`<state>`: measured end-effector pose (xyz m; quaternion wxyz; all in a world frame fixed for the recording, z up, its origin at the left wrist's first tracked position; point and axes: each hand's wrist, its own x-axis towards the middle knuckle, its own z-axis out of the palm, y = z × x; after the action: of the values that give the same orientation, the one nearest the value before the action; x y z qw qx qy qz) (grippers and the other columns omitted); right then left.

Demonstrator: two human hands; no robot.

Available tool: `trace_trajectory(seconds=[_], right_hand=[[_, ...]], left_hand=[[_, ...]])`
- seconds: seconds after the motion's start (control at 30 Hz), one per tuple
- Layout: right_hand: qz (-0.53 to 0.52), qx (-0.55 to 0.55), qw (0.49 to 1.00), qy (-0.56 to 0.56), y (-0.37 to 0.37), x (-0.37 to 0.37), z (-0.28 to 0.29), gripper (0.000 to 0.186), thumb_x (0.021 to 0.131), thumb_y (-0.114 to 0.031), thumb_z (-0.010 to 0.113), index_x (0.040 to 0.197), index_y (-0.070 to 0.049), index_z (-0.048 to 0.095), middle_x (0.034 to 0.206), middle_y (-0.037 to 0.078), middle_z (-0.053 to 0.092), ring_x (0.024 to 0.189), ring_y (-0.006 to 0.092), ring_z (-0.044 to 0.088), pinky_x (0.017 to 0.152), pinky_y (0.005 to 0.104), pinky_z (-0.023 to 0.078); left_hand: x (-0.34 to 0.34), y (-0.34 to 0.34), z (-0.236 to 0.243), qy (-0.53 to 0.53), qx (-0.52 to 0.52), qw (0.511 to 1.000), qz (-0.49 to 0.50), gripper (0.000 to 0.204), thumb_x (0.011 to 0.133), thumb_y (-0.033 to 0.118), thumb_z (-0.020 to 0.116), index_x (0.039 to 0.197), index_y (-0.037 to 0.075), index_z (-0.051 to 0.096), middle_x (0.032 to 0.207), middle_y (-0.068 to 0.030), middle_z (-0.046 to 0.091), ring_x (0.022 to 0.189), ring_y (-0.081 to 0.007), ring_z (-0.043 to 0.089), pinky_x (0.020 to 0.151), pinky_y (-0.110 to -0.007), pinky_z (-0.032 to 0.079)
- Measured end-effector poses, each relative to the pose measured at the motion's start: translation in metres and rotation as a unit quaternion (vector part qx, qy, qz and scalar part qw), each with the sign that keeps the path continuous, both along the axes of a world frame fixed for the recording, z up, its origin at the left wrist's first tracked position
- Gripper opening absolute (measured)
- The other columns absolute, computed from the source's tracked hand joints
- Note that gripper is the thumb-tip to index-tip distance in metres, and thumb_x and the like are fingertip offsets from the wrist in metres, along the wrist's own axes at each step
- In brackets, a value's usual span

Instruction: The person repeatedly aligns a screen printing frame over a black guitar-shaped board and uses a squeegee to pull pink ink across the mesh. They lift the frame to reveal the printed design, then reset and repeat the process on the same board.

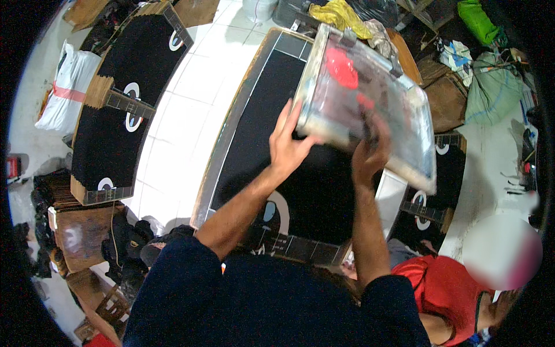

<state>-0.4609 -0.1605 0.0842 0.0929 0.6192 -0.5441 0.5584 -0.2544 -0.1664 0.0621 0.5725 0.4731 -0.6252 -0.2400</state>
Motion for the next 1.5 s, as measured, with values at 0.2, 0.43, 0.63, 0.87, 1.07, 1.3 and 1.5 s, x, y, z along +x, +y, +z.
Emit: trace_trajectory(seconds=[0.2,0.43,0.63,0.87,1.07,1.3,1.5], right_hand=[[-0.088,-0.066,0.987,0.117,-0.074,-0.029,0.154,0.028,0.093,-0.007,0.068,0.120,-0.005,0.070,0.114,0.015,0.073,0.109,0.0303,0.070,0.096,0.0382,0.053],[-0.218,0.034,0.968,0.119,-0.126,-0.045,0.234,0.031,0.091,-0.023,0.073,0.121,-0.014,0.071,0.109,0.014,0.076,0.105,0.0357,0.071,0.090,0.0445,0.054],[-0.229,0.076,0.962,0.128,-0.156,-0.069,0.255,0.038,0.092,-0.036,0.074,0.126,-0.019,0.070,0.114,0.013,0.076,0.108,0.0354,0.071,0.093,0.0438,0.053],[-0.209,0.092,0.962,0.149,-0.178,-0.095,0.270,0.039,0.093,-0.037,0.074,0.122,-0.012,0.073,0.114,0.011,0.077,0.107,0.0312,0.072,0.094,0.0416,0.052],[-0.268,0.118,0.936,0.194,-0.193,-0.125,0.270,0.050,0.093,-0.048,0.072,0.129,-0.013,0.071,0.114,0.012,0.077,0.105,0.0309,0.071,0.092,0.0425,0.051],[-0.290,0.135,0.926,0.202,-0.198,-0.128,0.273,0.050,0.095,-0.050,0.069,0.129,-0.014,0.070,0.118,0.012,0.075,0.108,0.0322,0.070,0.094,0.0442,0.051],[-0.317,0.168,0.917,0.176,-0.206,-0.119,0.286,0.051,0.093,-0.055,0.066,0.133,-0.023,0.068,0.123,0.011,0.074,0.113,0.0360,0.069,0.097,0.0461,0.051]], left_hand=[[0.031,-0.071,0.092,0.118,0.048,0.988,-0.088,0.094,0.076,0.013,0.092,0.156,0.004,0.042,0.133,-0.0229,0.067,0.089,-0.0130,0.072,0.082,-0.031,0.059],[0.256,-0.030,-0.179,0.059,0.269,0.938,0.210,0.086,0.085,0.039,0.087,0.146,-0.008,0.049,0.120,-0.0287,0.071,0.106,-0.0350,0.072,0.087,-0.042,0.058],[0.372,0.250,-0.354,-0.016,0.643,0.765,0.019,0.041,0.091,0.036,0.076,0.113,0.001,0.076,0.098,-0.0163,0.079,0.084,-0.0228,0.070,0.079,-0.039,0.055],[0.337,0.331,-0.322,0.022,0.496,0.845,0.199,0.040,0.097,0.033,0.072,0.126,0.006,0.074,0.106,-0.0196,0.078,0.097,-0.0245,0.074,0.087,-0.037,0.056],[0.343,0.354,-0.310,-0.187,0.472,0.813,0.283,0.029,0.095,0.029,0.068,0.112,0.008,0.078,0.102,-0.0224,0.075,0.096,-0.0425,0.072,0.086,-0.051,0.056],[0.357,0.309,-0.243,-0.271,0.447,0.798,0.298,0.019,0.090,0.023,0.072,0.103,0.014,0.081,0.093,-0.0188,0.076,0.087,-0.0384,0.073,0.081,-0.049,0.056],[0.302,0.147,-0.098,-0.178,0.034,0.947,0.265,0.005,0.085,0.009,0.079,0.087,0.005,0.077,0.077,-0.0099,0.072,0.070,-0.0300,0.063,0.068,-0.042,0.046]])
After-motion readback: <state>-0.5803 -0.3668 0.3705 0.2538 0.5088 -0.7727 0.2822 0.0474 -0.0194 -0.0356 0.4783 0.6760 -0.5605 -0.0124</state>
